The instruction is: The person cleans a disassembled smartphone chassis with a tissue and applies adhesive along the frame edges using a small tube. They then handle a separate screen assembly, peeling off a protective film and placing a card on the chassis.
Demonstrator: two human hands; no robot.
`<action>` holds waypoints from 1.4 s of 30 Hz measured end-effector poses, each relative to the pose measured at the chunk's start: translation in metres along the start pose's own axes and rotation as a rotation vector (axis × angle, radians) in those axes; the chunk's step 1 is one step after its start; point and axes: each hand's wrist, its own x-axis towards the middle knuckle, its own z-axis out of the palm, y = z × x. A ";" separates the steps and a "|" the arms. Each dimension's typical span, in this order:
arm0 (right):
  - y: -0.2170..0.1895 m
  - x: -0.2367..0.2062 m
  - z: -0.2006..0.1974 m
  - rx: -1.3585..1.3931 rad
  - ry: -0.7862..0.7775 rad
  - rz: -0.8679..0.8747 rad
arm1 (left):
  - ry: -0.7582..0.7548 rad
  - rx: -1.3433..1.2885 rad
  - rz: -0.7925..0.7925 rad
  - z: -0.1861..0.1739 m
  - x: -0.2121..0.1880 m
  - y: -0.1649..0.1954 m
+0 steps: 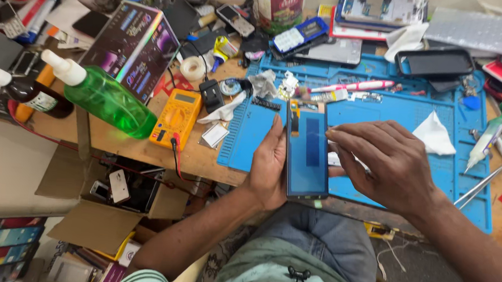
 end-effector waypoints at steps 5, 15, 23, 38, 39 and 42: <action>0.005 0.018 0.003 0.010 0.027 -0.039 | -0.094 -0.053 -0.039 0.008 0.000 -0.007; 0.004 0.025 0.019 0.017 -0.033 -0.109 | 0.041 0.145 -0.136 0.011 -0.001 -0.001; 0.002 0.026 0.015 0.086 -0.092 -0.114 | -0.013 0.189 -0.145 0.021 -0.008 0.007; 0.014 0.014 0.020 0.100 -0.074 -0.042 | -0.065 0.200 -0.169 0.016 -0.008 0.000; 0.015 0.013 0.019 0.127 -0.078 -0.015 | -0.067 0.201 -0.172 0.016 -0.008 -0.001; 0.013 0.012 0.014 0.206 -0.071 0.032 | -0.069 0.180 -0.190 0.016 -0.010 -0.004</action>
